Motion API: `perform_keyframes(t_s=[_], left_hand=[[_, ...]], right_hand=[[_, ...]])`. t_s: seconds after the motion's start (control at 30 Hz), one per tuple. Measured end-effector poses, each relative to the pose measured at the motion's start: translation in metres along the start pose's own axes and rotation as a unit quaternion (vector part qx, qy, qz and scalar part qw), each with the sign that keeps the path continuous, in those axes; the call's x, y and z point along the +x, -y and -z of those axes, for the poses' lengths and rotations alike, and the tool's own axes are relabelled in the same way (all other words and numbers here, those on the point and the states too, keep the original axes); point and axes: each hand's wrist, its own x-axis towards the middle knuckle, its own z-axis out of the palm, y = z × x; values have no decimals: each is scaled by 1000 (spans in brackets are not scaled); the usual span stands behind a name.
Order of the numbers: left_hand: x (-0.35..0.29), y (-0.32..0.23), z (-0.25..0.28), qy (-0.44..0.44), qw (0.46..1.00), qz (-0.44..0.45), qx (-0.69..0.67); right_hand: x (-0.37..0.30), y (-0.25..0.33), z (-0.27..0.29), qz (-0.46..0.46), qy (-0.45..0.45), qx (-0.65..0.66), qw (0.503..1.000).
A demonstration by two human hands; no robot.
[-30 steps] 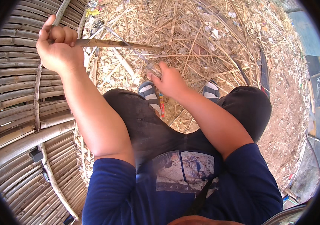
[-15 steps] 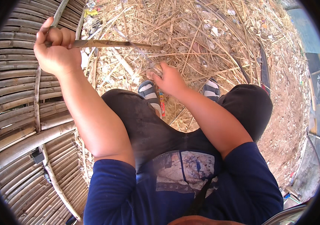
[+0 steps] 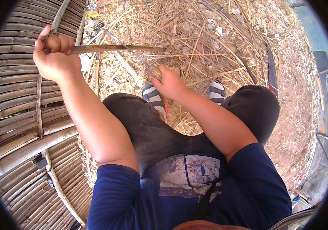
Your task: The person carves a thin strip of bamboo using a knife, holding the strip against their knee and pulling the knife toward them to shave off small pieces.
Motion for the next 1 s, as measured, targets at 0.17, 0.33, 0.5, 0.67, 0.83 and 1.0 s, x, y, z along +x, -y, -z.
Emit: perform_keyframes(t_s=[0.17,0.33,0.5,0.67,0.83,1.0], left_hand=[[7,0,16,-72,997,0,18],[0,1,0,-24,1000,-9,11],[-1,0,-4,-62,997,-15,40],[3,-1,7,-76,996,-9,35],[-2,0,-9,-38,999,-14,22],[-7,-1,-19,-88,992,-20,87]], right_hand=[[3,52,27,27,8,25,999],[-1,64,28,113,-71,57,989],[2,-11,-2,19,-19,-111,993],[1,37,16,-14,13,-4,1000],[-1,63,30,77,-34,41,996],[1,-38,-12,-20,-21,-103,994]])
